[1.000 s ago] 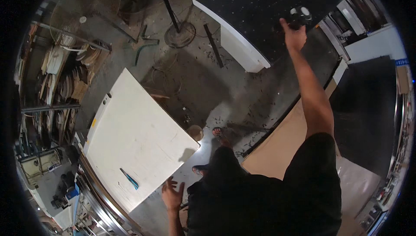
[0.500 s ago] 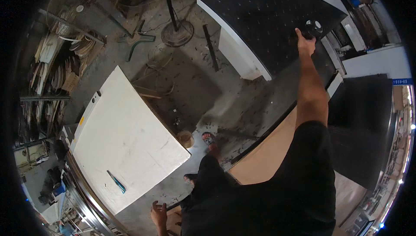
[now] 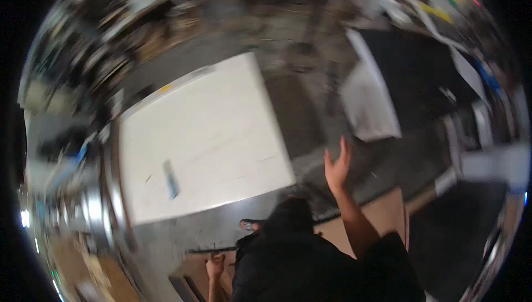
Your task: Trimming excess material from the edges of wood panels using a utility knife in a furniture factory.
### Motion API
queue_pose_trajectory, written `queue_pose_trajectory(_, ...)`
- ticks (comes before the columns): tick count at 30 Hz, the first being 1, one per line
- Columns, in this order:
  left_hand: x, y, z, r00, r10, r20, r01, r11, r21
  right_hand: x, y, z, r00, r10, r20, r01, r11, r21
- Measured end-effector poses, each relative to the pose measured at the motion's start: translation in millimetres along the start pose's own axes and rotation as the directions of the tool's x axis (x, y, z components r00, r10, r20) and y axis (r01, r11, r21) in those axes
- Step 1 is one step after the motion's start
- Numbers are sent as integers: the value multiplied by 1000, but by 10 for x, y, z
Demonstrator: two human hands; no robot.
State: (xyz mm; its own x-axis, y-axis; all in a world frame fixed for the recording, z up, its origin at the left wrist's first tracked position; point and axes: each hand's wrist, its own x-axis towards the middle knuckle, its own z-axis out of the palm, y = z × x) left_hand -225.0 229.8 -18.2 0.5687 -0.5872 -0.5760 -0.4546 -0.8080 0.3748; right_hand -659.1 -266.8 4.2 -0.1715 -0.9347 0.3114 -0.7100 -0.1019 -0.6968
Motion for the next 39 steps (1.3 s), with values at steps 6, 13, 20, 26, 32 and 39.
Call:
queue_pose_trajectory(6, -425, -799, 270, 939, -342, -28, 326, 914, -240, -1908, -2119, 663, 696, -347, 629, 68, 904, 423)
queue_pose_trajectory(13, -922, -1796, 192, 809, -554, -195, 372, 740, -561, -2842, -3353, 1296, 178, -623, 762, 202, 781, 591)
queue_pose_trajectory(20, -756, -2420, -346, 762, -588, -271, 316, 703, -637, -3332, -4331, 2020, 170, -564, 808, -1, 820, 573)
queue_pose_trajectory(26, -59, -2913, -1326, 723, -557, -410, 186, 728, -660, -3898, -4740, 2527, 83, -501, 861, -85, 858, 507)
queue_pose_trajectory(32, 796, -3444, -2716, 589, -539, -602, 65, 774, -630, -4360, -5001, 3317, 13, -406, 914, -240, 886, 397)
queue_pose_trajectory(39, 1636, -4480, -4276, 394, -497, -773, 172, 866, -469, -4638, -5665, 4199, -77, -352, 933, -338, 889, 308)
